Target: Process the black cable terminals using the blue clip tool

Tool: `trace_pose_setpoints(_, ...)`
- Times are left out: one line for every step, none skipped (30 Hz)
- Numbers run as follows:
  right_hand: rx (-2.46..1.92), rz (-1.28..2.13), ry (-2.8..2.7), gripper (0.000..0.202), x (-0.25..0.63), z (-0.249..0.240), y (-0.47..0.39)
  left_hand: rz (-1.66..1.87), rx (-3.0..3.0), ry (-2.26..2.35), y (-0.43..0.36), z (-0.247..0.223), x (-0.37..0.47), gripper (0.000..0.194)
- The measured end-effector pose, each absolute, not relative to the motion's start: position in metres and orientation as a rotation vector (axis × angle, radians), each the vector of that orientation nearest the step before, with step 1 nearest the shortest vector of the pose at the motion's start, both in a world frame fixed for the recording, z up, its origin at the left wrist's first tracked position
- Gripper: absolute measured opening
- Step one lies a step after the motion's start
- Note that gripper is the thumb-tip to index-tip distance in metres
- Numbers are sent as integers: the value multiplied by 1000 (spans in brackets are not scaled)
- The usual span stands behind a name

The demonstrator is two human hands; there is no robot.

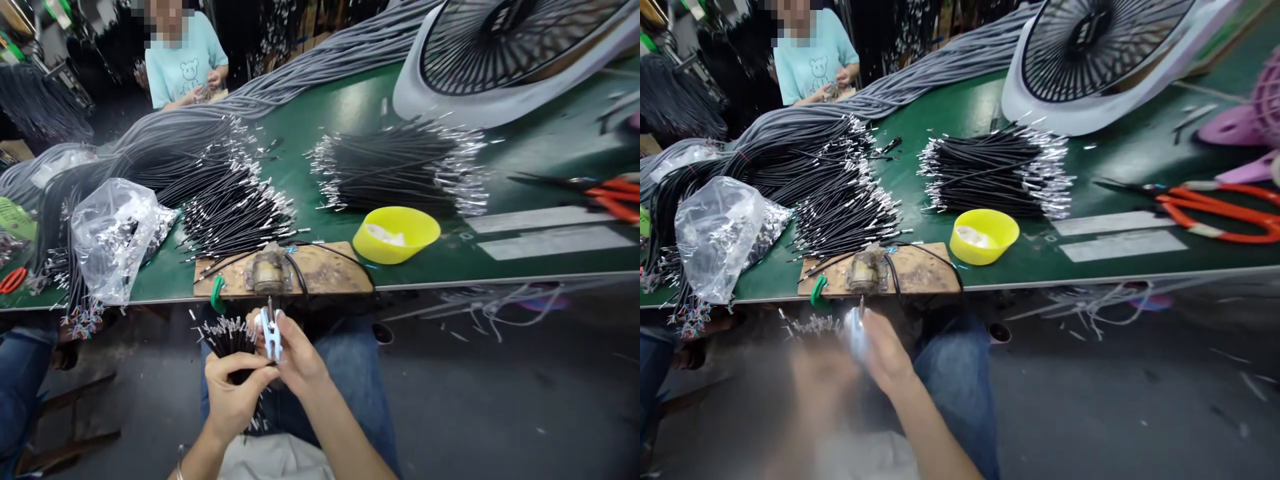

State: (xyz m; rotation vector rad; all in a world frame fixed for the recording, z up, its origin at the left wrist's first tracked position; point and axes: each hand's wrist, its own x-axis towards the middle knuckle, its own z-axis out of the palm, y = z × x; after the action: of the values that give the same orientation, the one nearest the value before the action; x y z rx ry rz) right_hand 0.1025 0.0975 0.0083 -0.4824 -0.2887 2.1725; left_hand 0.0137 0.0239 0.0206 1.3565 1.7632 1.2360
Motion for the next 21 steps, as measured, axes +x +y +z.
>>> trace_pose_setpoints(-489, 2185, -293, 44, 103, 6, 97, 1233, 1358, 1765, 24, 21, 14, 8)
trace_pose_setpoints(-503, 2193, -293, 47, 104, 3, 97, 1230, 1359, 1764, 24, 22, 14, 7)
trace_pose_setpoints(-520, 2196, -292, 50, 104, -1, 97, 1228, 1358, 1762, 23, 23, 14, 7)
trace_pose_setpoints(-540, 2194, -295, 53, 106, -6, 97, 1224, 1355, 1759, 22, 23, 13, 6)
trace_pose_setpoints(-558, 2191, -305, 55, 107, -12, 96, 1220, 1351, 1755, 22, 24, 13, 6)
trace_pose_setpoints(-575, 2189, -326, 56, 109, -19, 95, 1213, 1344, 1750, 21, 24, 13, 5)
trace_pose_setpoints(-594, 2185, -354, 55, 111, -26, 92, 1205, 1335, 1745, 20, 24, 12, 5)
trace_pose_setpoints(-619, 2175, -383, 51, 113, -33, 89, 1196, 1323, 1740, 18, 24, 12, 4)
trace_pose_setpoints(-650, 2155, -409, 47, 115, -41, 84, 1188, 1310, 1735, 17, 24, 11, 4)
trace_pose_setpoints(-685, 2128, -440, 43, 118, -47, 78, 1185, 1297, 1734, 16, 24, 10, 3)
trace_pose_setpoints(-719, 2102, -481, 40, 119, -52, 72, 1187, 1284, 1738, 14, 23, 10, 2)
trace_pose_setpoints(-745, 2081, -540, 39, 120, -55, 64, 1194, 1273, 1748, 13, 22, 9, 4)
trace_pose_setpoints(-749, 2072, -622, 40, 121, -57, 57, 1207, 1265, 1759, 12, 21, 8, 6)
trace_pose_setpoints(-734, 2077, -726, 42, 120, -56, 50, 1226, 1257, 1778, 11, 20, 7, 9)
trace_pose_setpoints(-698, 2081, -847, 46, 119, -52, 44, 1249, 1245, 1808, 10, 19, 7, 11)
trace_pose_setpoints(-643, 2079, -981, 50, 118, -48, 39, 1275, 1227, 1844, 10, 18, 6, 13)
trace_pose_setpoints(-617, 2057, -1117, 55, 116, -42, 35, 1305, 1201, 1879, 9, 17, 5, 14)
trace_pose_setpoints(-608, 2000, -1256, 62, 114, -35, 33, 1335, 1169, 1908, 8, 16, 5, 15)
trace_pose_setpoints(-613, 1933, -1375, 66, 112, -29, 31, 1366, 1139, 1923, 8, 16, 5, 15)
trace_pose_setpoints(-618, 1875, -1472, 69, 110, -24, 30, 1396, 1117, 1919, 6, 15, 4, 14)
trace_pose_setpoints(-622, 1826, -1544, 68, 109, -20, 30, 1423, 1106, 1897, 5, 15, 4, 12)
